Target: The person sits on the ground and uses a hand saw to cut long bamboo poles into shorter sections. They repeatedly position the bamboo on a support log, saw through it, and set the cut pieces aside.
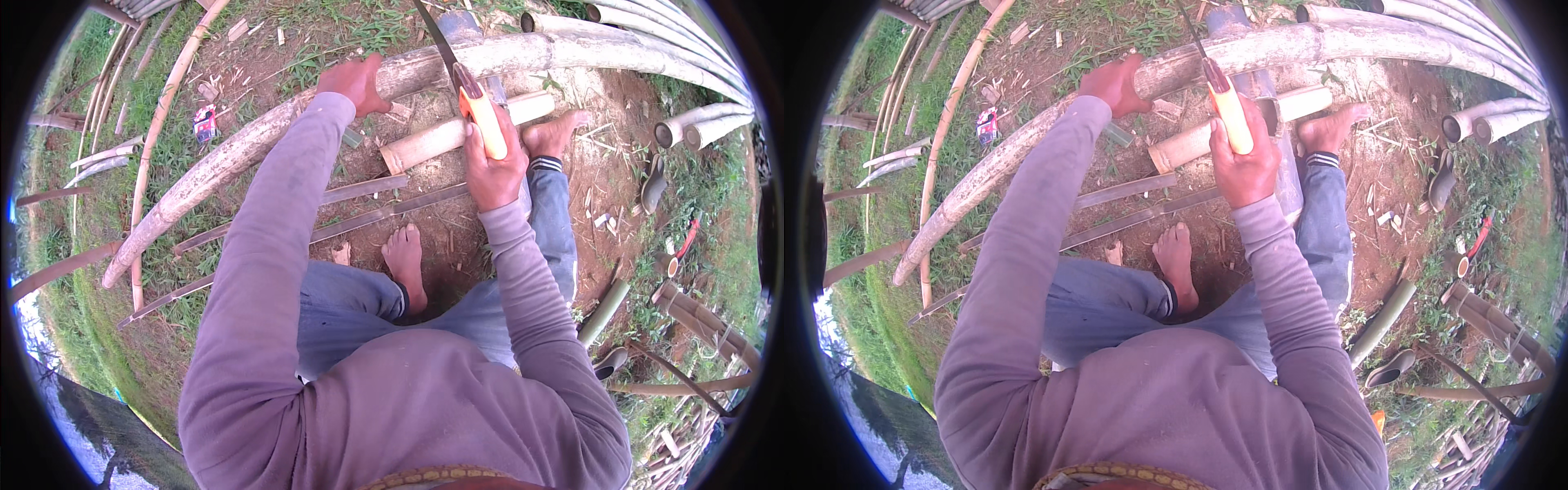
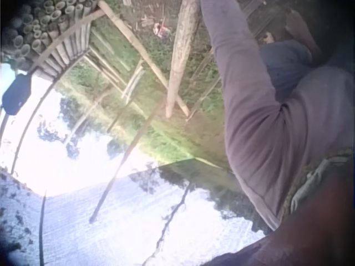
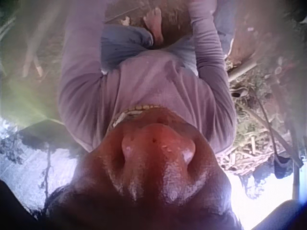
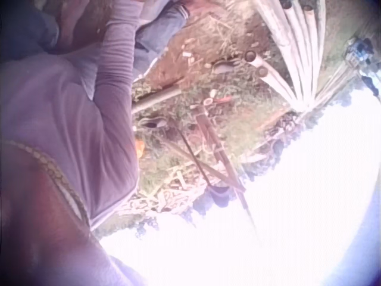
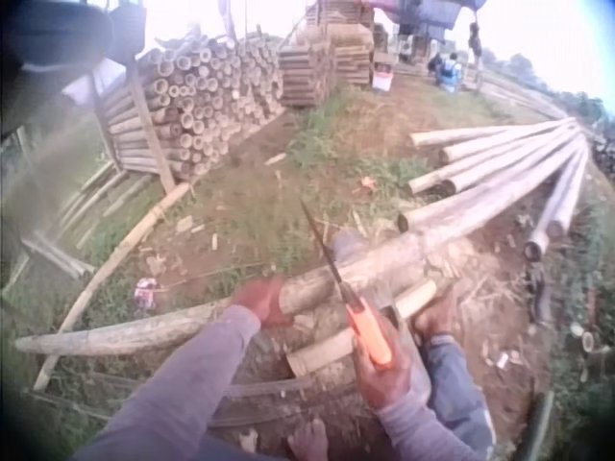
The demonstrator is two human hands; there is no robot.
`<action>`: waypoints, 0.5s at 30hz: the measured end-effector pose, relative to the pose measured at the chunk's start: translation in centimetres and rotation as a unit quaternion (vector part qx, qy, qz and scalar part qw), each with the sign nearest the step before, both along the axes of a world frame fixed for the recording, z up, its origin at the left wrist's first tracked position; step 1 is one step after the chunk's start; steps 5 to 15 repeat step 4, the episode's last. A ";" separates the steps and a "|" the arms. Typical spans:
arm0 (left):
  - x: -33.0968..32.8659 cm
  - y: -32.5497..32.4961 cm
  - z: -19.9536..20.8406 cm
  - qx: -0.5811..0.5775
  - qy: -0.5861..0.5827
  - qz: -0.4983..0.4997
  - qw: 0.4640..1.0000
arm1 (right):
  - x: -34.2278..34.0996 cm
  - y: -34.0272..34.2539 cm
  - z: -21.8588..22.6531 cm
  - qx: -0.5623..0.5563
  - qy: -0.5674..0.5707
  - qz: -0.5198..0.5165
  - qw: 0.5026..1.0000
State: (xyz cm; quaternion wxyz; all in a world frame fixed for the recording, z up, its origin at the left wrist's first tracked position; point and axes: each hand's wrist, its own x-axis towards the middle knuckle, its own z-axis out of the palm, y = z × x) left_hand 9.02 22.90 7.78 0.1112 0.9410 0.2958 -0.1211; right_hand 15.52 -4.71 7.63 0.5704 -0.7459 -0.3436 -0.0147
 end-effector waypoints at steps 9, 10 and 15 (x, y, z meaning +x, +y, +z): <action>-0.4 -0.2 0.1 0.006 0.003 -0.004 1.000 | -0.9 -3.7 -3.5 0.049 0.023 0.017 0.998; -0.4 -0.2 0.1 0.006 0.003 -0.004 1.000 | -0.9 -3.7 -3.5 0.049 0.023 0.017 0.998; -0.4 -0.2 0.1 0.006 0.003 -0.004 1.000 | -0.9 -3.7 -3.5 0.049 0.023 0.017 0.998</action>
